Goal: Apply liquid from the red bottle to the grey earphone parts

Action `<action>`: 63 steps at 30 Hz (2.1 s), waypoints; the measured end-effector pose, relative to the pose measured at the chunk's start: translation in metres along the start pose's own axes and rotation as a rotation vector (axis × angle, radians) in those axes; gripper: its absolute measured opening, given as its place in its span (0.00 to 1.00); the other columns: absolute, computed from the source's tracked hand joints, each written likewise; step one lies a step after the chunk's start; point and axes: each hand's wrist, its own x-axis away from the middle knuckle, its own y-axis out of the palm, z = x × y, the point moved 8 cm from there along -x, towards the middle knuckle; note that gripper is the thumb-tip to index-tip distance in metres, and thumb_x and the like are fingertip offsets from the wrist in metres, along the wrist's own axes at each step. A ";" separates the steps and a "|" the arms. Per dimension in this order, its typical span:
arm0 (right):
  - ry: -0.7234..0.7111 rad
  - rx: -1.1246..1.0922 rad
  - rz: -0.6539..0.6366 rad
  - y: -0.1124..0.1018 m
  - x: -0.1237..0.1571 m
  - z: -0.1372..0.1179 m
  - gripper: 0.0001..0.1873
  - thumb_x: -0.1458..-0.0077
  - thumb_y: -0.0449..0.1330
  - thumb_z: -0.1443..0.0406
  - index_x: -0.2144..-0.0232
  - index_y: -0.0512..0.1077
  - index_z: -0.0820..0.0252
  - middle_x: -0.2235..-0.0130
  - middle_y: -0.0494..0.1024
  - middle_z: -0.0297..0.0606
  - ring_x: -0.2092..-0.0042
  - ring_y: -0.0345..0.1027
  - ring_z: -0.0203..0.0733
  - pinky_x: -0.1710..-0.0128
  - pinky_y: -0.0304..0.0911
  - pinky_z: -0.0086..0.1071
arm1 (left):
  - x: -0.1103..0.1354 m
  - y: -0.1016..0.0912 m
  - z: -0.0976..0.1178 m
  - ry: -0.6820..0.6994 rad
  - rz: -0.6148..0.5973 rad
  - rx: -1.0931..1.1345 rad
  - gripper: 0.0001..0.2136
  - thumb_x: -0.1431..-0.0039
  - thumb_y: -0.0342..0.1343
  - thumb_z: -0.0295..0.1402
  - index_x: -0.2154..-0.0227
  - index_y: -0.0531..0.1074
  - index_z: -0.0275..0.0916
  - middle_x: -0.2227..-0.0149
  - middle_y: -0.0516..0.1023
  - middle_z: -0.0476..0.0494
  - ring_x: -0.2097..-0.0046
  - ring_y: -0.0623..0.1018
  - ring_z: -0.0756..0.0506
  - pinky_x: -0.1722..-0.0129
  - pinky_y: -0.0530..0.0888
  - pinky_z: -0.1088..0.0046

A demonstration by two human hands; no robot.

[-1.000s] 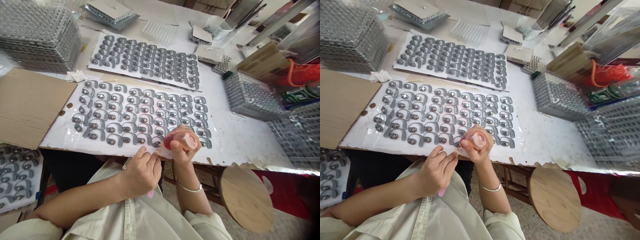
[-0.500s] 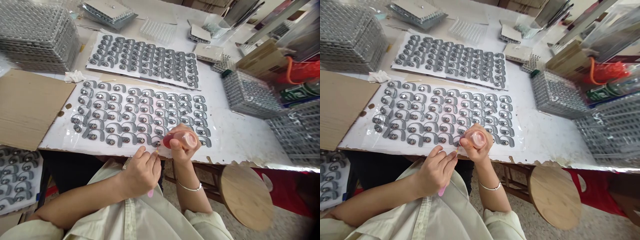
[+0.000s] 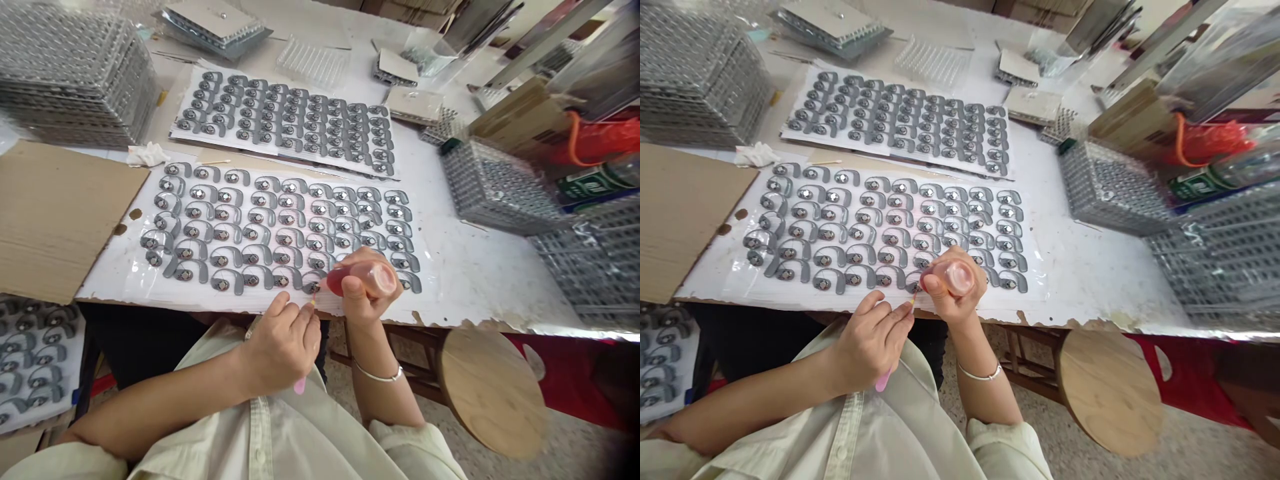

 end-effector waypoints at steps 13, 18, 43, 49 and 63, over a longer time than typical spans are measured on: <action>0.042 0.007 0.070 -0.005 0.005 0.007 0.08 0.47 0.61 0.56 0.71 0.74 0.53 0.74 0.72 0.36 0.72 0.64 0.42 0.71 0.62 0.40 | -0.001 -0.002 -0.002 -0.009 0.017 0.016 0.08 0.41 0.48 0.20 0.67 0.73 0.28 0.65 0.80 0.31 0.72 0.72 0.45 0.60 0.73 0.59; 0.019 0.028 0.097 -0.009 0.005 0.007 0.07 0.47 0.61 0.56 0.70 0.73 0.52 0.73 0.72 0.35 0.72 0.64 0.41 0.72 0.61 0.39 | -0.002 -0.002 -0.003 -0.008 0.010 0.014 0.09 0.41 0.47 0.20 0.67 0.74 0.28 0.65 0.81 0.33 0.71 0.72 0.45 0.60 0.73 0.59; -0.063 0.094 0.221 -0.026 0.020 0.002 0.14 0.46 0.61 0.54 0.68 0.71 0.58 0.73 0.70 0.36 0.72 0.64 0.41 0.73 0.61 0.38 | -0.003 -0.006 -0.007 -0.024 0.040 0.064 0.09 0.41 0.47 0.19 0.68 0.73 0.29 0.67 0.81 0.34 0.73 0.73 0.45 0.61 0.73 0.60; -0.109 0.159 0.171 -0.021 0.018 -0.002 0.12 0.45 0.60 0.56 0.68 0.70 0.59 0.73 0.70 0.35 0.72 0.64 0.40 0.72 0.61 0.37 | -0.002 -0.005 -0.007 -0.030 0.044 0.067 0.08 0.41 0.47 0.19 0.68 0.72 0.30 0.66 0.81 0.34 0.73 0.73 0.46 0.61 0.73 0.60; -0.179 0.193 0.139 -0.016 0.019 -0.008 0.12 0.44 0.60 0.56 0.66 0.69 0.59 0.72 0.71 0.35 0.73 0.64 0.38 0.75 0.62 0.35 | 0.000 -0.004 -0.007 -0.024 0.038 0.069 0.08 0.42 0.48 0.19 0.67 0.72 0.29 0.66 0.81 0.33 0.73 0.73 0.45 0.60 0.73 0.59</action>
